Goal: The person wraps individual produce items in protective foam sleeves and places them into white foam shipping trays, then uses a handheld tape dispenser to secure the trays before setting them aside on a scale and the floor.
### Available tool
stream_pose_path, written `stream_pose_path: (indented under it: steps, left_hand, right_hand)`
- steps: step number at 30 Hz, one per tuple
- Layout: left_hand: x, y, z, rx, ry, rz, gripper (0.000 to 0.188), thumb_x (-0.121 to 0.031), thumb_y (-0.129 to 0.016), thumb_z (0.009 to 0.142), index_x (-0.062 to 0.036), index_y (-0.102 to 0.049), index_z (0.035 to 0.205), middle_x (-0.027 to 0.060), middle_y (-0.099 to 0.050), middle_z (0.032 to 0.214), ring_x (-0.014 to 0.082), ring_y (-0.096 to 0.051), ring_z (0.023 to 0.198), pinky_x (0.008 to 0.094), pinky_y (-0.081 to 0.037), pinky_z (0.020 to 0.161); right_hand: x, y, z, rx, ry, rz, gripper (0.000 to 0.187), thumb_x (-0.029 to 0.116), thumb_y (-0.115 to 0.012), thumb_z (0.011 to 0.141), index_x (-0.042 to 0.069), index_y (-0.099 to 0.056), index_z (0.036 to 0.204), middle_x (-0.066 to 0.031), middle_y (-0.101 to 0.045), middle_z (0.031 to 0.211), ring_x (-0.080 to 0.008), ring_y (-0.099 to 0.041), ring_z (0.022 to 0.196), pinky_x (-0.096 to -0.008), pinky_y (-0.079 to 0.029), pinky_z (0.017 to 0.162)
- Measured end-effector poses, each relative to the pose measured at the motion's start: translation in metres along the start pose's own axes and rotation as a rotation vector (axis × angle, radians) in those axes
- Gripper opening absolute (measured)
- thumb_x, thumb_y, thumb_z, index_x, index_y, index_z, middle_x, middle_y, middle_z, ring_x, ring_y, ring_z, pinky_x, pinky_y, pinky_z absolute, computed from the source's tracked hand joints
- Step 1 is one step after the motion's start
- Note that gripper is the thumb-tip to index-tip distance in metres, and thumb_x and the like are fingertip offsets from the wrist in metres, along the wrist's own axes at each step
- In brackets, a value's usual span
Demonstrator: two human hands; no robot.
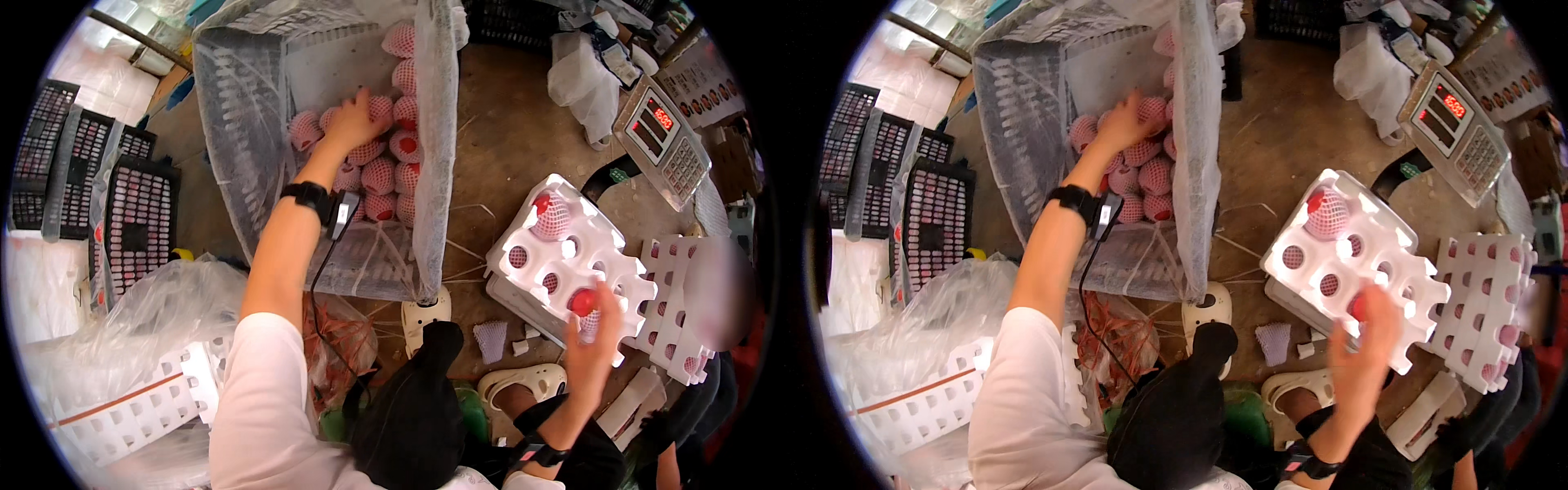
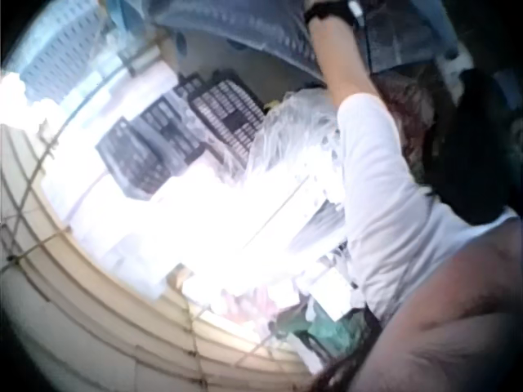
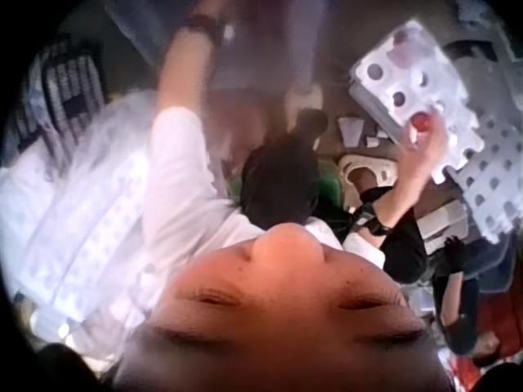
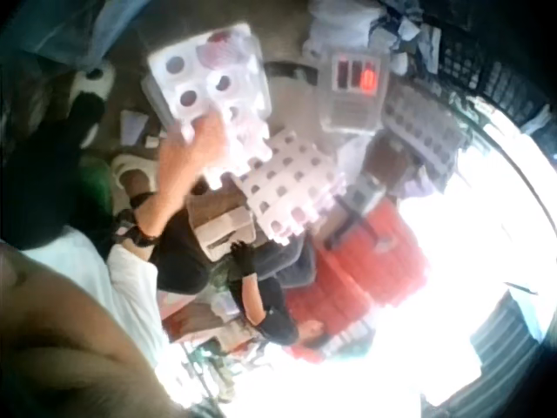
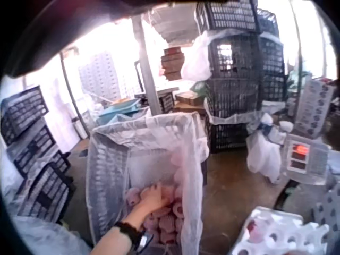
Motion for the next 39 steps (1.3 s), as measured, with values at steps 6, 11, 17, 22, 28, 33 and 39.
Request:
stream_pose_path:
  steps: [6,11,17,22,28,33,39]
  left_hand:
    - [-0.009,0.011,-0.02,-0.014,-0.135,-0.078,0.071,-0.026,-0.077,0.068,-0.0145,-0.046,0.131,0.0247,-0.052,0.119,0.043,-0.054,0.111,0.0464,-0.045,0.093]
    - [-0.092,0.11,-0.174,-0.392,-0.463,-0.417,0.081,-0.01,-0.081,0.054,-0.0141,-0.047,0.127,0.0174,-0.047,0.122,0.0358,-0.046,0.117,0.0455,-0.04,0.097]
    - [-0.151,0.108,-0.249,0.102,-0.679,-0.84,0.047,-0.013,-0.079,0.068,-0.0112,-0.057,0.11,0.0204,-0.046,0.126,0.0373,-0.051,0.115,0.0449,-0.046,0.093]
    - [-0.161,0.117,-0.251,0.024,-0.963,-0.893,0.04,-0.022,-0.07,0.084,-0.007,-0.054,0.117,0.0161,-0.047,0.127,0.0353,-0.049,0.12,0.0438,-0.045,0.092]
    - [-0.169,0.015,-0.256,0.887,0.172,-1.718,0.067,-0.036,-0.06,0.092,-0.0044,-0.031,0.142,0.013,-0.039,0.14,0.0206,-0.041,0.129,0.0367,-0.036,0.106]
    - [-0.184,0.018,-0.258,1.011,0.098,-1.626,0.079,-0.039,-0.056,0.093,-0.0067,-0.013,0.151,0.0137,-0.036,0.143,0.0209,-0.04,0.129,0.0358,-0.037,0.106]
    - [-0.133,0.033,-0.232,0.774,-0.122,-1.105,0.038,-0.01,-0.056,0.092,-0.0045,-0.052,0.129,0.0055,-0.062,0.116,0.0134,-0.059,0.101,0.027,-0.048,0.079]
  right_hand:
    - [0.067,-0.085,-0.018,0.332,0.201,0.426,0.051,0.005,-0.071,0.073,0.006,-0.058,0.122,-0.0127,-0.059,0.119,-0.0326,-0.053,0.115,-0.0427,-0.043,0.096]
    - [0.09,-0.134,0.008,0.398,-0.001,1.123,0.072,0.015,-0.077,0.076,0.006,-0.04,0.137,-0.0152,-0.045,0.135,-0.0281,-0.048,0.123,-0.0377,-0.042,0.099]
    - [0.101,-0.151,-0.004,0.415,-0.074,1.436,0.099,0.014,-0.086,0.066,0.007,-0.025,0.144,-0.0126,-0.04,0.137,-0.0247,-0.044,0.126,-0.0375,-0.04,0.103]
    - [0.085,-0.135,-0.017,0.396,-0.127,1.437,0.105,0.009,-0.084,0.063,0.006,-0.021,0.147,-0.0138,-0.041,0.135,-0.0247,-0.045,0.125,-0.0359,-0.038,0.104]
    - [0.086,-0.105,-0.014,0.109,0.181,0.87,0.102,0.014,-0.087,0.056,0.004,-0.031,0.141,-0.0204,-0.04,0.133,-0.0348,-0.048,0.118,-0.0415,-0.041,0.099]
    - [0.077,-0.077,-0.009,0.174,0.21,0.49,0.091,0.011,-0.085,0.049,0.006,-0.044,0.131,-0.0201,-0.044,0.123,-0.0382,-0.049,0.111,-0.0448,-0.044,0.094]
    - [0.014,-0.067,0.039,0.177,0.133,-0.082,0.077,0.012,-0.078,0.055,0.003,-0.048,0.126,-0.017,-0.05,0.127,-0.0342,-0.049,0.117,-0.0434,-0.038,0.1]
Point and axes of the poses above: each hand's wrist, its own z-axis towards the middle knuckle, its own y-axis out of the back of the hand, x = y × z, the point moved 9 cm from there along z, towards the middle knuckle
